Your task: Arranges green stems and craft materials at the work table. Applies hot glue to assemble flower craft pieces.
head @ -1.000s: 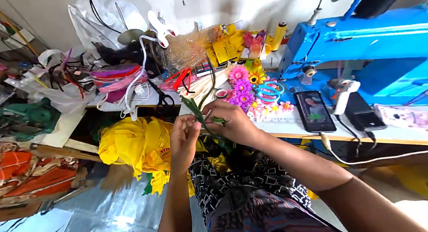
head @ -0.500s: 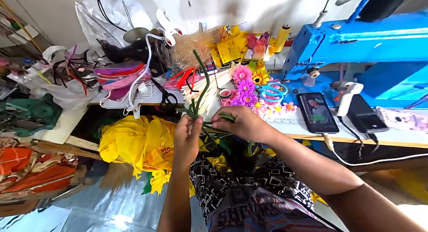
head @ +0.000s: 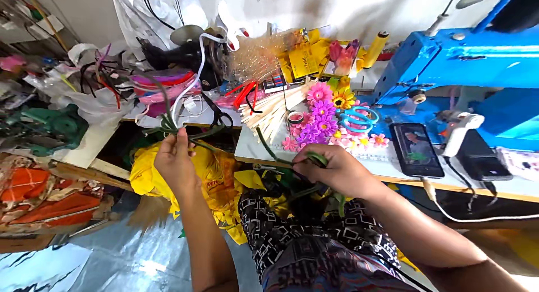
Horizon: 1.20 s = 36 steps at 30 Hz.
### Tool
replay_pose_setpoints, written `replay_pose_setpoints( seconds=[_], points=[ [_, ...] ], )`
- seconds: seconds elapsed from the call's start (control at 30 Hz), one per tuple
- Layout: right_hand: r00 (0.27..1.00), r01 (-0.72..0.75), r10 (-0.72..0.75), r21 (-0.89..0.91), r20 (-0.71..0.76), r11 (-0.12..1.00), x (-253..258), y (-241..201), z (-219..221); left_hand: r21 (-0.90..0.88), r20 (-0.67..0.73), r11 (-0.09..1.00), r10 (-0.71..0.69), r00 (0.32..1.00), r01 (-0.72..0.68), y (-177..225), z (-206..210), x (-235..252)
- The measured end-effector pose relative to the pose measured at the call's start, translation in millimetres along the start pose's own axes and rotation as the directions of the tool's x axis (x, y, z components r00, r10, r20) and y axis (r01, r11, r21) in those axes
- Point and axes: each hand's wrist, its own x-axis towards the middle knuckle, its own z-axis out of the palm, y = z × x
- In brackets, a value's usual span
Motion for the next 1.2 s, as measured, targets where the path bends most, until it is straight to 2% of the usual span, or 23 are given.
replay_pose_setpoints(
  seconds=[0.07,0.13,0.2,0.27,0.33,0.4,0.5,0.6,0.7,0.83,0.9,1.0,1.07,1.13,1.17,1.2],
  points=[
    [1.0,-0.012,0.012,0.054,0.012,0.998,-8,8,-12,0.1,0.103,0.992,0.07,0.992,-0.08,-1,-2,6],
    [0.998,-0.061,0.061,0.059,0.008,0.996,-21,17,-22,0.182,0.291,0.955,0.175,0.941,-0.234,3,5,6],
    [0.99,-0.131,0.135,0.085,-0.039,0.988,-33,24,-29,0.225,0.495,0.885,0.257,0.83,-0.408,11,25,8],
    [0.97,-0.19,0.213,0.184,-0.114,0.964,-43,29,-34,0.214,0.636,0.813,0.304,0.709,-0.541,15,60,18],
    [0.94,-0.219,0.288,0.321,-0.185,0.921,-49,31,-37,0.237,0.72,0.787,0.252,0.647,-0.57,14,107,37],
    [0.914,-0.237,0.351,0.433,-0.205,0.869,-57,33,-39,0.32,0.772,0.764,0.133,0.622,-0.56,11,159,68],
    [0.899,-0.252,0.397,0.524,-0.184,0.814,-70,35,-39,0.439,0.773,0.674,0.054,0.632,-0.594,-1,230,124],
    [0.888,-0.25,0.413,0.541,-0.203,0.803,-82,37,-39,0.544,0.723,0.609,0.008,0.69,-0.577,-14,274,164],
    [0.886,-0.216,0.398,0.551,-0.236,0.806,-85,41,-48,0.636,0.672,0.538,-0.037,0.739,-0.552,-28,292,191],
    [0.888,-0.225,0.378,0.471,-0.262,0.853,-59,35,-68,0.712,0.625,0.432,-0.03,0.78,-0.554,-38,288,195],
    [0.892,-0.231,0.357,0.4,-0.276,0.887,-32,38,-79,0.653,0.66,0.499,-0.005,0.751,-0.57,-31,281,181],
    [0.923,-0.187,0.272,0.301,-0.273,0.935,15,53,-91,0.407,0.763,0.78,-0.005,0.646,-0.475,-3,257,118],
    [0.932,-0.181,0.257,0.286,-0.254,0.941,47,58,-94,0.245,0.863,0.904,-0.037,0.505,-0.352,6,229,70],
    [0.933,-0.178,0.252,0.277,-0.258,0.944,72,62,-90,0.161,0.946,0.949,-0.071,0.315,-0.27,6,198,30],
    [0.931,-0.172,0.249,0.282,-0.266,0.944,81,63,-87,0.158,0.959,0.945,-0.077,0.272,-0.288,3,185,14],
    [0.93,-0.168,0.251,0.296,-0.269,0.94,88,64,-83,0.156,0.959,0.929,-0.062,0.277,-0.334,-3,174,3]
  ],
)
